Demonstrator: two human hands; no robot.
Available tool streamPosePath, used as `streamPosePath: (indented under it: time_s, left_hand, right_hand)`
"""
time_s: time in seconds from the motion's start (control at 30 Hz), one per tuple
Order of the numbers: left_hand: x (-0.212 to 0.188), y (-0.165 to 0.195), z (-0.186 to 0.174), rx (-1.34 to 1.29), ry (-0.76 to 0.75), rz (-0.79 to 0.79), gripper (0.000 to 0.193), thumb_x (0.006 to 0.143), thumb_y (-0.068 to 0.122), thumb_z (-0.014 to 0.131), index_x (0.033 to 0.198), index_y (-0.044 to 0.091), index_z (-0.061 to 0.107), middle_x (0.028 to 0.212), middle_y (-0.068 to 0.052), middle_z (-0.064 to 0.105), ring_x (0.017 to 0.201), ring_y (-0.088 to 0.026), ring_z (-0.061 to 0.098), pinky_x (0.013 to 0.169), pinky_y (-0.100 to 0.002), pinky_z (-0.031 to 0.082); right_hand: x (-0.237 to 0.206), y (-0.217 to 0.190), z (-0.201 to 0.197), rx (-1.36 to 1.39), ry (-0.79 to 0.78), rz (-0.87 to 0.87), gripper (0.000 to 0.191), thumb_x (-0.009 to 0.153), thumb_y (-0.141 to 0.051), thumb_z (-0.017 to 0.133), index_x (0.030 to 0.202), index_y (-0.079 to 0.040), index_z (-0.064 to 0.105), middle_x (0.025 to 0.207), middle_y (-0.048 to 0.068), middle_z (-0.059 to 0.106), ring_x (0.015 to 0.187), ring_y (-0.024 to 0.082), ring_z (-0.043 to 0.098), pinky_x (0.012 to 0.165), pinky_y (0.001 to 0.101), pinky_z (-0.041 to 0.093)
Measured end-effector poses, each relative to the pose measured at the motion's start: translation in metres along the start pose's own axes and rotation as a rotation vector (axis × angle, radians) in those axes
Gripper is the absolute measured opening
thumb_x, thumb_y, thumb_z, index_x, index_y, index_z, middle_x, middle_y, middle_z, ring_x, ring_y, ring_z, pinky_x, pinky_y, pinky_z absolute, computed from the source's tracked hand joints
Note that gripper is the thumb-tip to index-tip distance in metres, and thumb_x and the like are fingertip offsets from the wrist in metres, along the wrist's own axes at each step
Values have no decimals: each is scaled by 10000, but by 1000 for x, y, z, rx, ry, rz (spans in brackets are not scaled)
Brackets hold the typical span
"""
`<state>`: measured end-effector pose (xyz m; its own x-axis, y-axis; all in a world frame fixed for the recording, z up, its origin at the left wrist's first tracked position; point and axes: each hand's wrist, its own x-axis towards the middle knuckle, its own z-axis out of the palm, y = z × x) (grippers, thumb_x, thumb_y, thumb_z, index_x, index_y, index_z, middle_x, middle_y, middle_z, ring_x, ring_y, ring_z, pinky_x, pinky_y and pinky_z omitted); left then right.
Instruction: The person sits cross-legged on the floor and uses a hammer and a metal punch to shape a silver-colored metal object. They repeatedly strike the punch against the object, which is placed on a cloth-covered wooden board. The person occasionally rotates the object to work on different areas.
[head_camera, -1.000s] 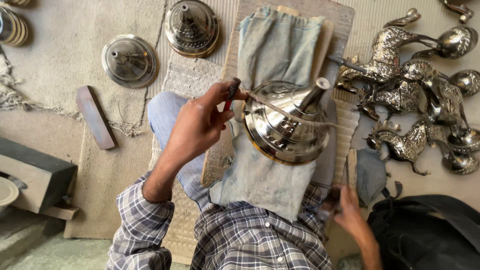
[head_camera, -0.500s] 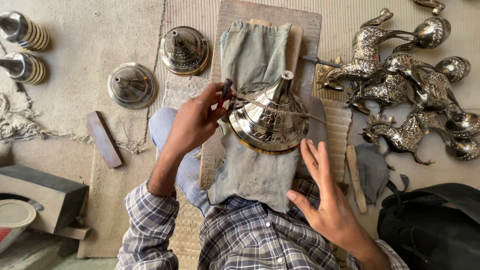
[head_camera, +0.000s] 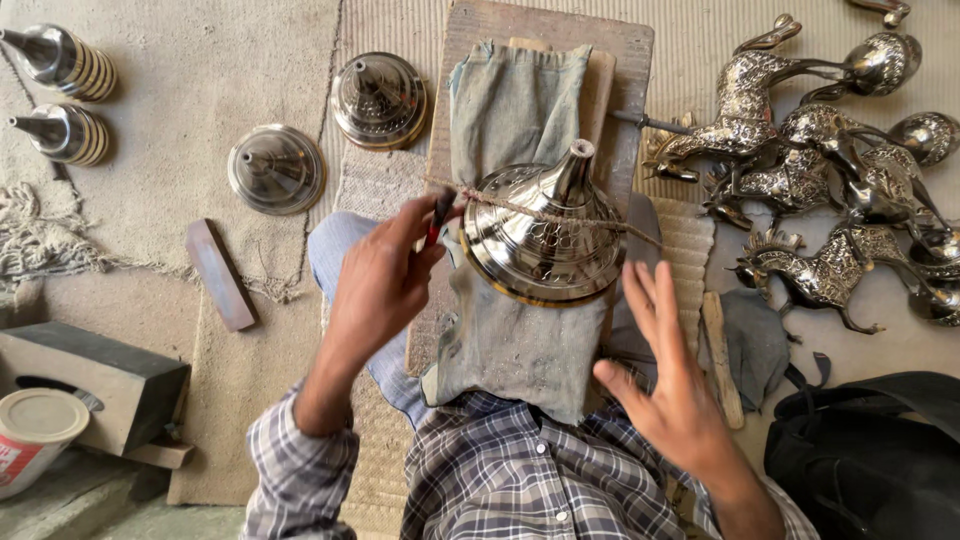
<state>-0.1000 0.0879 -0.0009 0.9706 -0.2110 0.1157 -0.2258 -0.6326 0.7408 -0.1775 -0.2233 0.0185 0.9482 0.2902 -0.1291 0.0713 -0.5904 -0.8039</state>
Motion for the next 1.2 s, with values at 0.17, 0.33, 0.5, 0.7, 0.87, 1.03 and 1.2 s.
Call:
streamPosePath:
  time_s: [0.17, 0.33, 0.5, 0.7, 0.87, 1.03, 1.2]
  left_hand:
    - [16, -3, 6, -25, -77, -164, 426, 958, 41, 632, 1369, 66, 527, 1170, -179, 764, 818, -274, 782, 612, -412, 587]
    - [-12, 29, 3, 110, -29, -173, 441, 942, 34, 656, 1367, 47, 538, 966, -166, 746, 746, -280, 731, 569, -432, 553]
    - [-34, 55, -3, 206, -36, -199, 409, 933, 54, 703, 1331, 72, 609, 826, -116, 740, 700, -266, 679, 579, -453, 519]
    - [-15, 53, -8, -273, 189, -73, 347, 950, -25, 707, 1288, 45, 674, 1147, -105, 769, 973, -159, 763, 810, -303, 670]
    - [9, 67, 13, -402, 85, 92, 358, 980, 0, 731, 1327, 55, 661, 1174, -61, 770, 998, -163, 775, 854, -299, 683]
    - [29, 82, 29, -387, -77, 72, 418, 982, 44, 732, 1375, 102, 602, 1205, -54, 767, 954, -142, 792, 781, -283, 688]
    - [44, 90, 43, -323, -184, 130, 592, 972, 78, 758, 1496, 161, 493, 1226, -22, 767, 917, -125, 795, 765, -293, 698]
  right_hand:
    - [-15, -10, 7, -7, -32, 4, 1017, 943, -405, 599, 1628, -71, -74, 1700, 247, 209, 1597, 407, 130, 1266, 575, 150]
    - [15, -6, 0, -17, -35, 9, 1038, 946, -381, 610, 1616, -51, -110, 1693, 280, 151, 1577, 423, 102, 1241, 600, 122]
    - [26, 17, -6, 37, -56, 65, 1040, 929, -346, 651, 1626, -103, -82, 1680, 245, 196, 1574, 377, 181, 1240, 587, 192]
    - [-12, 81, -21, -109, 100, 104, 718, 941, -234, 673, 1587, -131, 376, 1551, 116, 549, 1477, 283, 485, 1262, 485, 356]
    - [-68, 148, -27, -444, -86, 321, 699, 718, 6, 737, 1393, -117, 603, 1428, 148, 607, 1347, 324, 555, 1089, 449, 490]
    - [-93, 183, -1, -438, -246, 323, 786, 556, 121, 730, 1309, -78, 626, 1314, 133, 634, 1251, 324, 587, 968, 471, 530]
    - [-91, 181, 5, -196, -42, 350, 634, 648, 189, 686, 1225, -75, 681, 1187, 115, 699, 1143, 296, 680, 967, 430, 575]
